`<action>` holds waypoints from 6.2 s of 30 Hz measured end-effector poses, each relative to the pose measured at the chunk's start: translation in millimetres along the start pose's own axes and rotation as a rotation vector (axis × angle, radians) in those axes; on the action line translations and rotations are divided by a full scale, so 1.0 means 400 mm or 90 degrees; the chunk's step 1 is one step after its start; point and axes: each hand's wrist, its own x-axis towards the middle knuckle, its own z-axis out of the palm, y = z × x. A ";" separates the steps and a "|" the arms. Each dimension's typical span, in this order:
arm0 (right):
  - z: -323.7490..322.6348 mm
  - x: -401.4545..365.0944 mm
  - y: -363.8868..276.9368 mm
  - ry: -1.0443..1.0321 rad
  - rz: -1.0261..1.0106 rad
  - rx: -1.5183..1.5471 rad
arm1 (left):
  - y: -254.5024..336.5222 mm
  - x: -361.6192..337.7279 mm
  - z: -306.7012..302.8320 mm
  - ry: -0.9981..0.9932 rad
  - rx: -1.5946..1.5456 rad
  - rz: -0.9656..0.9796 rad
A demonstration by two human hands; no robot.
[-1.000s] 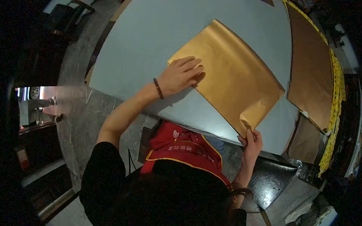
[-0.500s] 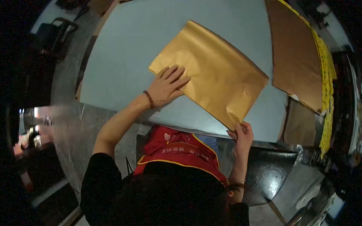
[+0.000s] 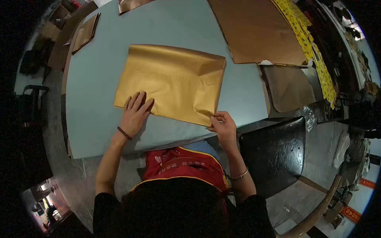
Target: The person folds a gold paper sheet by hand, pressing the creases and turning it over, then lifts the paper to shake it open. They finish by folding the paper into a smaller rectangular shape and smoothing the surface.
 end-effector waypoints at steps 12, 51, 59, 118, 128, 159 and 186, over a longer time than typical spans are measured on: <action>0.005 0.000 -0.005 -0.002 -0.003 0.023 | -0.002 -0.001 -0.001 -0.007 0.000 0.024; -0.021 0.004 0.015 -0.045 0.024 0.087 | 0.327 0.136 0.108 0.123 -0.276 0.261; -0.018 -0.001 0.011 -0.046 0.014 0.073 | 0.325 0.138 0.105 0.123 -0.278 0.252; -0.033 0.509 -0.228 -0.028 -0.047 -0.068 | 0.244 0.351 0.141 0.003 -0.022 -0.015; -0.040 0.496 -0.214 -0.014 0.012 0.176 | 0.244 0.352 0.150 0.020 -0.031 -0.024; 0.076 0.458 -0.095 -0.093 -0.633 -1.008 | 0.218 0.447 0.143 0.088 -0.300 -0.069; 0.104 0.424 -0.133 -0.122 -0.593 -0.975 | 0.124 0.480 0.215 0.077 -0.077 -0.092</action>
